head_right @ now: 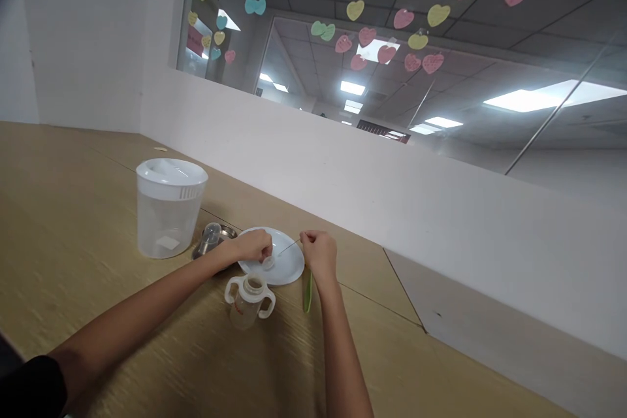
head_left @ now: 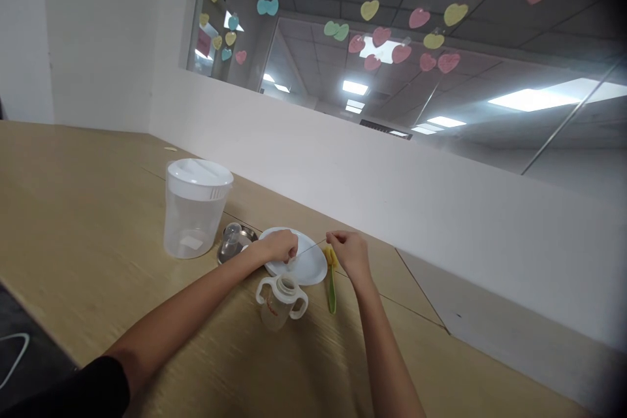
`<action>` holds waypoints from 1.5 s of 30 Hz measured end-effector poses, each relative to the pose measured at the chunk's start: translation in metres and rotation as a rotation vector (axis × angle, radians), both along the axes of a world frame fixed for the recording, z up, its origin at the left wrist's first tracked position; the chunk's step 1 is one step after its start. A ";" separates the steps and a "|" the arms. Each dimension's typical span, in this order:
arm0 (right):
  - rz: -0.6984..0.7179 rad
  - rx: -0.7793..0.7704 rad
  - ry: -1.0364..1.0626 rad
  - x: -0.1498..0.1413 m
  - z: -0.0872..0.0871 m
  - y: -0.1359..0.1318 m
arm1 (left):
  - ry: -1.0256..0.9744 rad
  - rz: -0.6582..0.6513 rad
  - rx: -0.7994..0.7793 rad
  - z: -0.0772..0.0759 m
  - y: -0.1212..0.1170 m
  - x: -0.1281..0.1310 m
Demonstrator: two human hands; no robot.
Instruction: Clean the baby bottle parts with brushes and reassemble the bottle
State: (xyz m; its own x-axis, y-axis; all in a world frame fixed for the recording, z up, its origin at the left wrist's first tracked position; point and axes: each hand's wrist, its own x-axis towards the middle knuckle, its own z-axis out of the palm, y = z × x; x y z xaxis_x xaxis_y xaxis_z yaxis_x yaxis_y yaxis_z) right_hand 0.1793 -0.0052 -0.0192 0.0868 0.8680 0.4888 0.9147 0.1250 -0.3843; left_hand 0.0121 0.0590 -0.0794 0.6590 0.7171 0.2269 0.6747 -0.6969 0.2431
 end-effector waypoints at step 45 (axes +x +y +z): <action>0.213 0.182 0.069 -0.039 0.054 -0.104 | -0.375 -0.326 -0.206 0.083 -0.079 -0.027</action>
